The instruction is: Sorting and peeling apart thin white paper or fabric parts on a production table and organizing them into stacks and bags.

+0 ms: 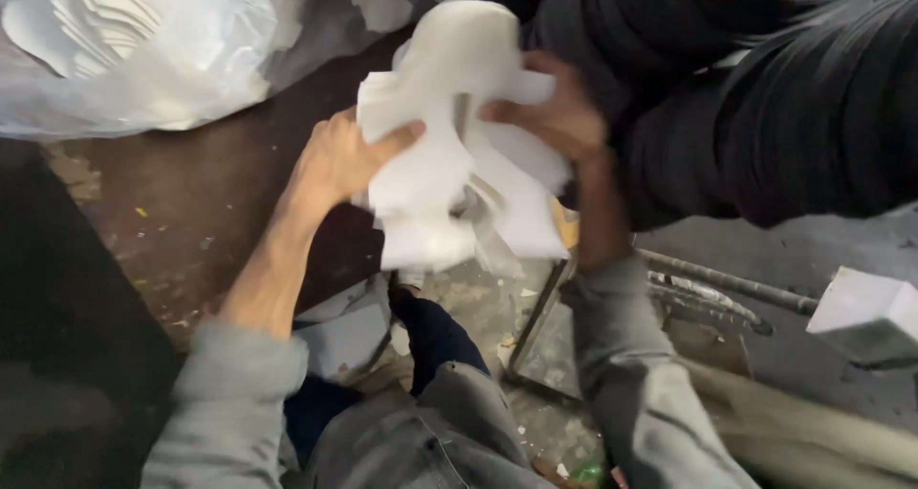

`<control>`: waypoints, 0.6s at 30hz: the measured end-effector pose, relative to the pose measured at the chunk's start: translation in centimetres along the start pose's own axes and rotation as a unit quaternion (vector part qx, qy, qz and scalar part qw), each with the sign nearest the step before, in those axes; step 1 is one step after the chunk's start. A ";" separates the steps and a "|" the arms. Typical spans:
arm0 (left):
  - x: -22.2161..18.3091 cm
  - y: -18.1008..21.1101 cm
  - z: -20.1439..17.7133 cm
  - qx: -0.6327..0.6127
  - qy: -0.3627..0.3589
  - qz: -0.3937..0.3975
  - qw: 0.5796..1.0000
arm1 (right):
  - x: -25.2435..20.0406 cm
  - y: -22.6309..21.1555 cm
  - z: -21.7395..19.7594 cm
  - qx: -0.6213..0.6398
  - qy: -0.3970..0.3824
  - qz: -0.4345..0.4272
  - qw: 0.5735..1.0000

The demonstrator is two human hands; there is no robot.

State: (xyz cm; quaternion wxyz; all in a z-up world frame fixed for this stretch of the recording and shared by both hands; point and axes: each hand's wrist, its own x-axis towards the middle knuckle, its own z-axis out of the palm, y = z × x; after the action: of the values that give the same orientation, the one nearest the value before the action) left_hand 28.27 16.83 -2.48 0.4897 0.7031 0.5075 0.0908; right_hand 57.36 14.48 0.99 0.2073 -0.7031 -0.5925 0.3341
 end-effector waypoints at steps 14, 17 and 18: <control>-0.1 -0.4 3.0 0.056 0.034 -0.174 0.983 | 0.9 9.9 5.5 0.004 0.068 -0.080 0.995; -2.5 -3.4 6.5 0.017 0.180 -0.148 0.972 | -4.0 10.9 7.4 0.156 0.105 -0.069 0.980; -3.2 -5.2 8.2 -0.054 0.271 -0.084 0.957 | -5.7 11.9 8.5 0.292 0.122 -0.055 0.947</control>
State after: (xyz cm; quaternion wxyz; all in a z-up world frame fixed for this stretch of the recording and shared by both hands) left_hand 28.68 9.40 -9.50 0.3770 0.5791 0.6729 0.2640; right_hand 59.07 5.53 -11.80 0.4922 -0.6133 -0.4770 0.3926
